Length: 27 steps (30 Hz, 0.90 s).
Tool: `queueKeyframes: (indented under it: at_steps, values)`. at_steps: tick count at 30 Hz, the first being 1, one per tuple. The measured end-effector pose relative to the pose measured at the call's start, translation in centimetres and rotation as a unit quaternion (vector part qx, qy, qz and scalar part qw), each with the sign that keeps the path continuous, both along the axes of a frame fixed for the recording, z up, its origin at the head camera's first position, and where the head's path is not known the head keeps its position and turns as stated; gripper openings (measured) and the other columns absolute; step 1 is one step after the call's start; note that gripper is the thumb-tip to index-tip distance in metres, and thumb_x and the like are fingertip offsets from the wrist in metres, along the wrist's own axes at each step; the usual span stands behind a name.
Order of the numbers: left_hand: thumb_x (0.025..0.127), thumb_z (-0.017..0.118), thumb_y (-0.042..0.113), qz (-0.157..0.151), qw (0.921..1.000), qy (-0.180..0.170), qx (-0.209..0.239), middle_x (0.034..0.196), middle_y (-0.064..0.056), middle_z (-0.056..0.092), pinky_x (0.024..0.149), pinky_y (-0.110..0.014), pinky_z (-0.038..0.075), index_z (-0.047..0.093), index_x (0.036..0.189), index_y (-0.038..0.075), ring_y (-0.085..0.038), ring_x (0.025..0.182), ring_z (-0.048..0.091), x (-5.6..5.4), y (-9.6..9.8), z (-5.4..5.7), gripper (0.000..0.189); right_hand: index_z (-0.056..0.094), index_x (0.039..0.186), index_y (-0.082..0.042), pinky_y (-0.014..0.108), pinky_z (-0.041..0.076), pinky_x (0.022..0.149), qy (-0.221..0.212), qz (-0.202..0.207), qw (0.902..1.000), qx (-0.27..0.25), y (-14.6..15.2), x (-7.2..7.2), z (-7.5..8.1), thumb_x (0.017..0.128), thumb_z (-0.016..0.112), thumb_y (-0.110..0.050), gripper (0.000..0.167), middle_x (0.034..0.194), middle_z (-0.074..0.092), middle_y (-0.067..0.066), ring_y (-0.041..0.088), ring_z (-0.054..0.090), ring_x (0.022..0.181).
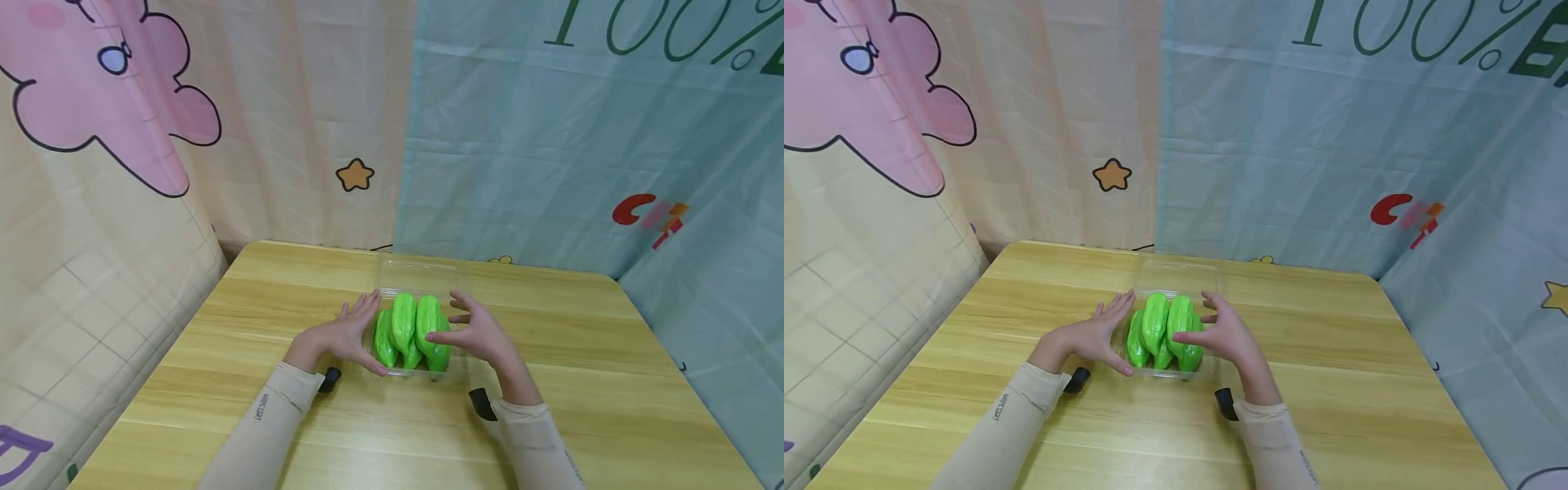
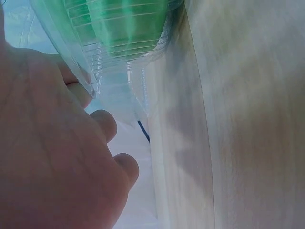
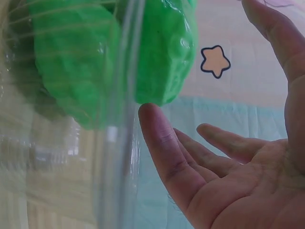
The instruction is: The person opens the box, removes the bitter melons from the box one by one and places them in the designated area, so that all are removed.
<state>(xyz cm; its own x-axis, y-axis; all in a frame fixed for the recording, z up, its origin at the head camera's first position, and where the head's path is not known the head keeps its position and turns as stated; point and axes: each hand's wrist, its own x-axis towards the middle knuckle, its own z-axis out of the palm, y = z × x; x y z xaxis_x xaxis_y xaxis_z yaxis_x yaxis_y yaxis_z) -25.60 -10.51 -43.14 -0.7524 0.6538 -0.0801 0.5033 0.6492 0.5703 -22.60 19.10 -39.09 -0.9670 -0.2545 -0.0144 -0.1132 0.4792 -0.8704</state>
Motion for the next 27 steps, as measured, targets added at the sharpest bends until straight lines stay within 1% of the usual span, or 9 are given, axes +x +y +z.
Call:
queueKeyframes:
  at_steps: [4, 6, 12, 19, 27]
  values:
    - [0.067, 0.085, 0.065, -0.001, 1.0, -0.002, 0.002, 0.166, -0.013, -0.017, 0.117, -0.058, -0.009, -0.012, 0.159, 0.004, -0.032, 0.15, -0.019, 0.1, -0.1, 0.0, 0.147, 0.032, 0.156, -0.006, 0.05, 0.055, 0.091, -0.005, -0.001, 1.0, -0.003, -0.6, 0.0, -0.2, 0.072, 0.093, -0.034, 0.109, 0.154, 0.038, 0.026, 0.045, 0.052, 0.128]
    - [0.067, 0.085, 0.065, 0.0, 1.0, -0.004, 0.002, 0.166, -0.013, -0.018, 0.117, -0.058, -0.009, -0.012, 0.159, 0.004, -0.033, 0.15, -0.019, 0.1, -0.1, 0.0, 0.147, 0.031, 0.157, -0.005, 0.051, 0.054, 0.092, -0.006, 0.0, 1.0, -0.004, -0.8, 0.0, -0.5, 0.072, 0.093, -0.034, 0.109, 0.154, 0.037, 0.027, 0.045, 0.051, 0.129]
    - [0.066, 0.086, 0.066, 0.006, 0.9999, -0.013, 0.005, 0.164, -0.006, -0.023, 0.117, -0.056, -0.011, -0.014, 0.159, 0.006, -0.024, 0.148, -0.024, -0.1, 0.0, 0.0, 0.149, 0.03, 0.157, -0.005, 0.053, 0.052, 0.095, -0.002, -0.005, 1.0, -0.003, -1.2, -0.3, -1.1, 0.072, 0.093, -0.034, 0.109, 0.152, 0.039, 0.028, 0.046, 0.051, 0.128]
    - [0.066, 0.085, 0.066, 0.004, 0.9999, -0.017, 0.003, 0.163, -0.005, -0.024, 0.117, -0.056, -0.012, -0.015, 0.159, 0.006, -0.025, 0.148, -0.024, 0.0, 0.0, 0.2, 0.149, 0.029, 0.158, -0.007, 0.053, 0.051, 0.097, -0.006, -0.013, 0.9999, 0.006, -1.7, -0.4, -1.5, 0.073, 0.092, -0.036, 0.11, 0.151, 0.042, 0.027, 0.044, 0.052, 0.128]
    - [0.066, 0.086, 0.066, 0.008, 0.9998, -0.016, 0.004, 0.163, -0.004, -0.024, 0.117, -0.055, -0.013, -0.015, 0.159, 0.007, -0.023, 0.148, -0.025, 0.0, 0.1, 0.2, 0.149, 0.029, 0.157, -0.004, 0.055, 0.05, 0.097, 0.002, -0.01, 0.9998, 0.017, -2.0, -0.5, -1.6, 0.076, 0.09, -0.034, 0.106, 0.15, 0.042, 0.028, 0.045, 0.052, 0.127]
